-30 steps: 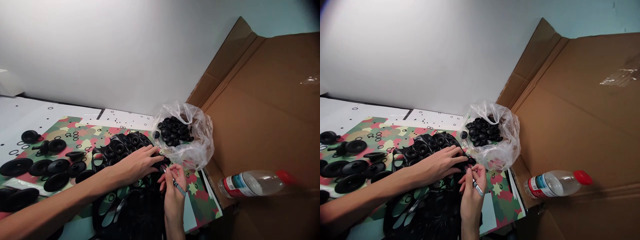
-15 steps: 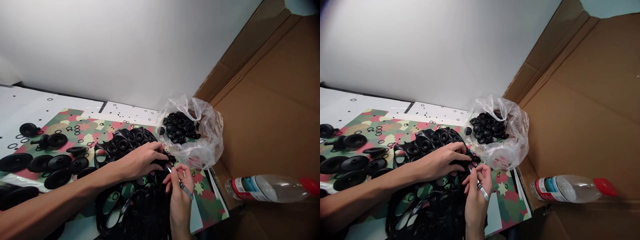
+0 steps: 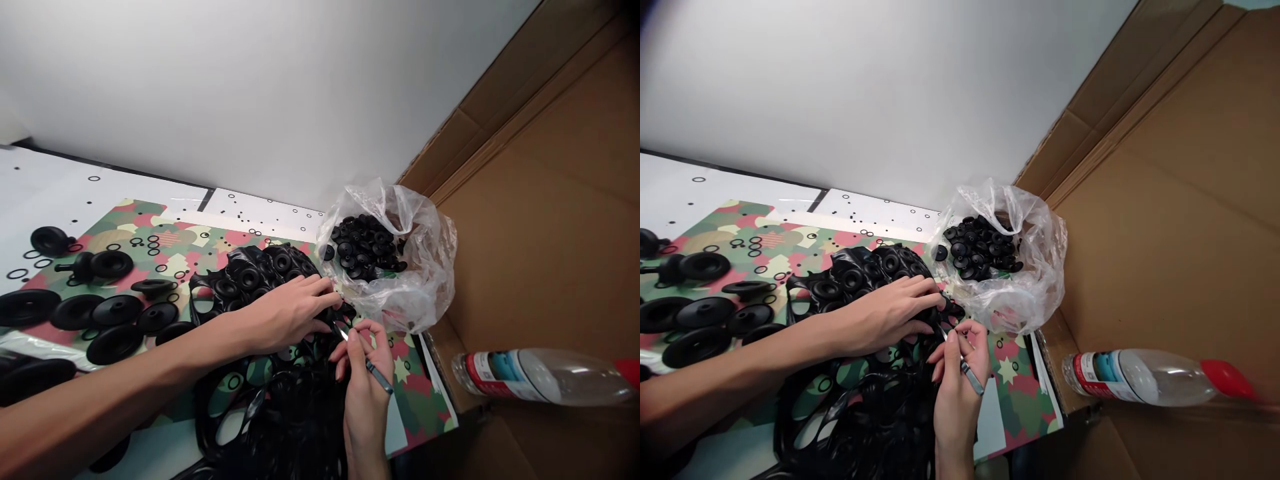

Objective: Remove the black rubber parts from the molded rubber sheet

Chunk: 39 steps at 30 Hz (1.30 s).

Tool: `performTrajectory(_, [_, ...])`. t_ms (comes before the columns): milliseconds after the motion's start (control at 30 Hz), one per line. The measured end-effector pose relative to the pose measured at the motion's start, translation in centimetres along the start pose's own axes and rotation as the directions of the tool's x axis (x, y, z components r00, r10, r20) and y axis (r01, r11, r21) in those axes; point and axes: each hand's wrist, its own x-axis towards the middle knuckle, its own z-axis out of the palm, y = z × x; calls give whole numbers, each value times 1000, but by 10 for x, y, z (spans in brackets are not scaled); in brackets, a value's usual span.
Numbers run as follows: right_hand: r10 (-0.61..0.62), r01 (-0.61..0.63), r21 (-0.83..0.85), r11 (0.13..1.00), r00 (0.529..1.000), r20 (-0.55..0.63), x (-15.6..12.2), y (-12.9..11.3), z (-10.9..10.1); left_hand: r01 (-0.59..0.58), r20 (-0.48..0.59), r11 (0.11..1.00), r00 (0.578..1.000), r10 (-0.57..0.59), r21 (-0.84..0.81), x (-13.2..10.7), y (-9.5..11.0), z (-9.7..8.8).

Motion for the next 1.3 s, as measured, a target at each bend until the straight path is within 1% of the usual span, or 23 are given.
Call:
performTrajectory(133, [-56,54,-120,991,998,-10,-3,-1,3,-40,23,998,999,39,58,-1,-3,5])
performTrajectory(233, [-85,83,-174,981,996,-6,-4,-2,4,-37,22,998,999,36,53,-1,-4,3])
performTrajectory(300, [-92,90,-170,981,996,-4,-5,-2,5,-27,15,999,1000,27,29,-1,-4,-2])
performTrajectory(400, [-89,86,-121,989,996,-14,-6,-4,4,-14,2,1000,1000,14,-1,-1,-3,-6])
performTrajectory(567, [-100,99,-68,993,995,-10,-5,-10,4,13,2,1000,1000,-13,-9,-1,-1,-4])
performTrajectory(733, [-117,117,-78,990,993,6,-5,-8,3,32,17,999,999,-32,-13,-1,2,-4])
performTrajectory(933, [-114,116,-227,967,993,19,-9,-7,6,4,64,1000,998,-5,22,0,6,-9])
performTrajectory(1100, [-188,181,-373,910,982,17,-10,-11,11,-34,80,999,996,33,7,-1,6,-10])
performTrajectory(1300, [-264,263,-494,829,962,70,-9,-13,19,-87,58,996,994,87,-8,-1,3,-3])
